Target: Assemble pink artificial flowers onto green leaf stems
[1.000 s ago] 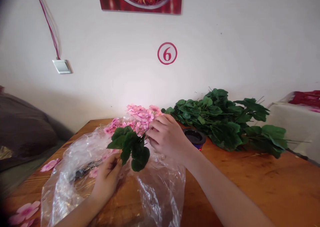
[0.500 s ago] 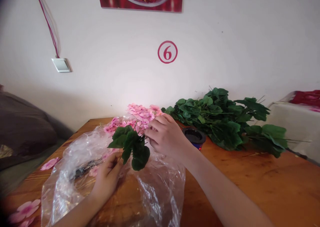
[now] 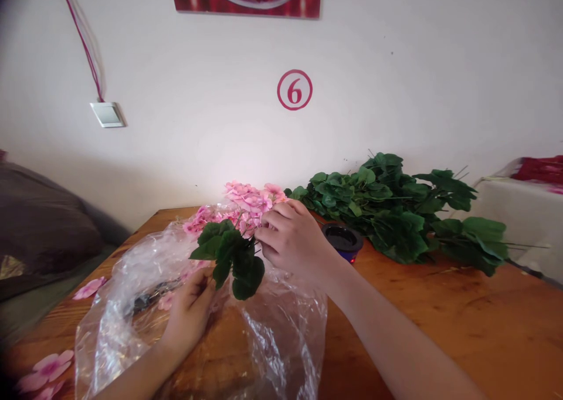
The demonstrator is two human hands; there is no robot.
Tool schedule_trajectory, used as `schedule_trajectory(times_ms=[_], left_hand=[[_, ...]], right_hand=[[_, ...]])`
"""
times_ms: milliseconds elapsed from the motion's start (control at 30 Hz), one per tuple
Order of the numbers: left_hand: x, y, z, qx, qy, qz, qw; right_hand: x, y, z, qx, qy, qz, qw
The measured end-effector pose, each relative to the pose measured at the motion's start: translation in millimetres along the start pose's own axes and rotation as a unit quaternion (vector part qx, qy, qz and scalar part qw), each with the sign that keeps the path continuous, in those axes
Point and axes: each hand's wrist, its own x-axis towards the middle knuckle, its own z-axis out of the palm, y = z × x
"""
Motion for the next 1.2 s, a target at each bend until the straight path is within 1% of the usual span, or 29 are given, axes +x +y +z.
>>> schedule_trajectory(times_ms=[167,333,533,667,833,933,1200], left_hand=[[-0.1,-2.0,-1.0,-0.002,-0.003,-0.009,1.0],[-1.0,-8.5,0.9,-0.045,-0.008,-0.042,0.998],[-0.3,-13.5,-0.6,-0.032,-0.001,-0.021,0.999],[-0.3,-15.0,-1.3,-0.027,-0.007,-0.018,0.999],[0.0,-13.4,0.0,-0.039,-0.005,-0.03,0.999],[0.1,-10.8,0.1,-0.035,-0.004,-0.027,0.999],[0.4,1.5,0.5,-0.037,-0.004,-0.015,0.999]], right_hand=[[0.3,-0.5,0.4,0.002,0.026,0.005,1.0],[0.7,-2.0,0.7,0.001,0.045,0.002,0.999],[0.5,-4.4,0.7,-0.001,0.058,0.006,0.998],[0.9,-6.6,1.6,0.004,0.072,0.019,0.997],[1.7,-7.0,0.8,0.011,0.065,0.023,0.998],[1.4,-5.8,0.8,0.009,0.065,0.025,0.998],[0.3,-7.2,0.3,0.02,0.035,0.049,0.998]])
